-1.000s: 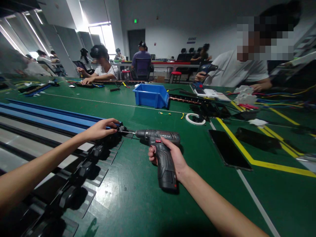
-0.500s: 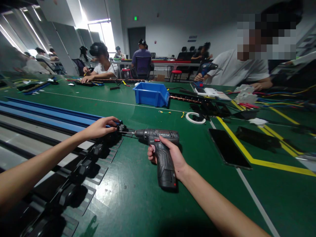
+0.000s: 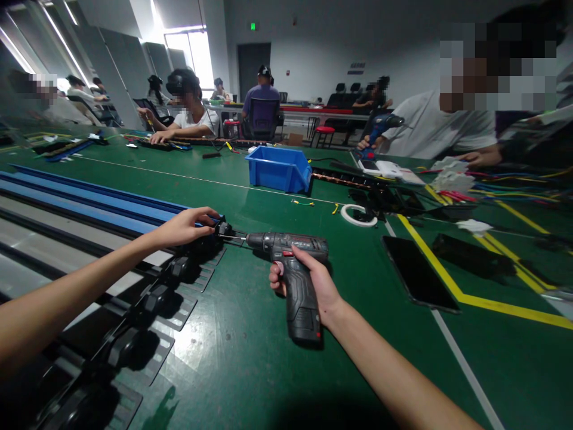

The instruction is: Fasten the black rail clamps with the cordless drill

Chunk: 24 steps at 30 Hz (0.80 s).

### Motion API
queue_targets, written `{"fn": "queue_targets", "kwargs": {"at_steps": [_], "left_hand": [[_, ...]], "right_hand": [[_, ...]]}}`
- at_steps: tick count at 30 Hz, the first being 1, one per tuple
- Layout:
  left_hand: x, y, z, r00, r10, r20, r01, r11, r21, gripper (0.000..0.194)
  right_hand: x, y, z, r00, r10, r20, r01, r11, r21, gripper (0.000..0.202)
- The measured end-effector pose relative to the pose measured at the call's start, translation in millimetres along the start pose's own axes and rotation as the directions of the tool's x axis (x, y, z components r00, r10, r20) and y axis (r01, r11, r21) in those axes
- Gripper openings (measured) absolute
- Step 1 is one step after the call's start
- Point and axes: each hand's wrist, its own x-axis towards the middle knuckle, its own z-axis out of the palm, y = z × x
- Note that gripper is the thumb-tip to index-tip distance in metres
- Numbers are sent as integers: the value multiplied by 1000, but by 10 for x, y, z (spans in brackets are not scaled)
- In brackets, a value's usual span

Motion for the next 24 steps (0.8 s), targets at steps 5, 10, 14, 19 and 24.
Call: {"fn": "queue_targets", "kwargs": {"at_steps": [5,10,14,19,24], "left_hand": [[9,-5,3,1000,4,-3,-4,1000,-7,40],[16,-13,5,1000,-3,-3,3,1000,-12,40],[23,-17,6,1000,-10,-3,9,1000,-14,40],[19,-4,6,1000,-11,2,11,999,-33,41],[13,8,8,1000,-11,-7,11,1000,-19,41]], "right_hand": [[-12,9,7,1000,-3,-2,3,1000,-17,33],[-6,3,-1,1000,-4,3,4,1000,-29,34],[-5,3,-4,1000,2,2,-2,999,-40,35],[-7,15,11,1000,4,-7,-4,999,-45,34],[5,21,7,1000,-4,-11,4,998,-56,32]]}}
